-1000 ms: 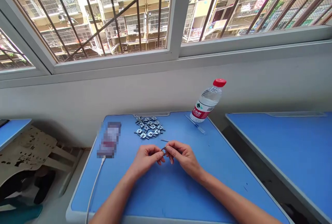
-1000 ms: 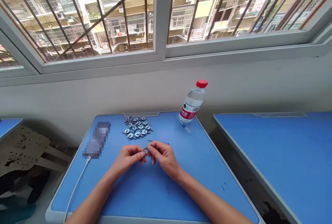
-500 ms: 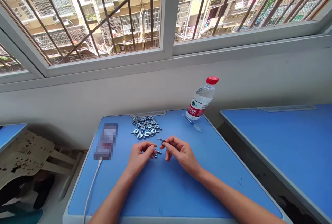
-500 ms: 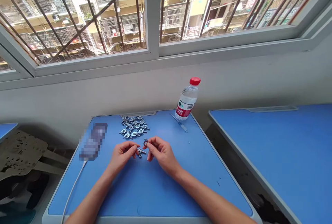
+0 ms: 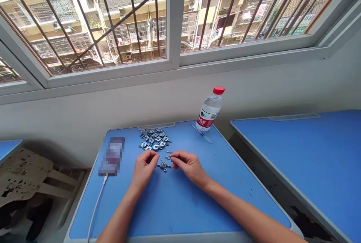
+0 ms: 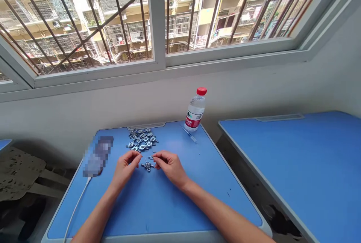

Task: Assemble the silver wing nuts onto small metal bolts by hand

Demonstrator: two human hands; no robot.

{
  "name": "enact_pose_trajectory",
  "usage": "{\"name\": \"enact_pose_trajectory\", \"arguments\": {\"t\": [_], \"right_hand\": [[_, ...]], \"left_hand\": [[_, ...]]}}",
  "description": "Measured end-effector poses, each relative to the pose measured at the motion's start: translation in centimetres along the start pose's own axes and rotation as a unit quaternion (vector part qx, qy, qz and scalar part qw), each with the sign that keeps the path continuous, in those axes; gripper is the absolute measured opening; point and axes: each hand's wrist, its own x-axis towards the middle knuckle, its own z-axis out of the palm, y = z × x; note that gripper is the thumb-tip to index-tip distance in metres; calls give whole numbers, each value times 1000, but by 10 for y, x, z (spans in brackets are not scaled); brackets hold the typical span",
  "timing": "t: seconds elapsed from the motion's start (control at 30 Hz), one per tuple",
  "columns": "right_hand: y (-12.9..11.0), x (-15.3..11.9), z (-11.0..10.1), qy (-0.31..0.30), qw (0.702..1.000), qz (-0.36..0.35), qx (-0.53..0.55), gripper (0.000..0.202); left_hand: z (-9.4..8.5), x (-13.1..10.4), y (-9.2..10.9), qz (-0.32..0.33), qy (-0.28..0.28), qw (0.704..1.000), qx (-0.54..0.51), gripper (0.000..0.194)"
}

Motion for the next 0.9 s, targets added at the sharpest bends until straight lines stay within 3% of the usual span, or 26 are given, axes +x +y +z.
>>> {"name": "enact_pose_trajectory", "arguments": {"t": [0.13,0.27,0.47,0.7,0.9], "right_hand": [[0,-3,1,6,981,-161,-105,18],[0,-6,1,-9,953,-255,-165,20],[-3,-6,2,-16,958,-229,-170,16],[-2,-5,0,-15,953,-245,-180,12],[4,-3,0,-9,954,-230,-190,11]], "left_hand": [[5,1,-2,-55,-113,991,-40,45],[9,2,-3,-64,-141,983,-99,49],[5,1,4,-64,-126,981,-134,44],[4,2,4,-85,-108,979,-149,43],[0,5,0,-72,-13,983,-170,41]]}}
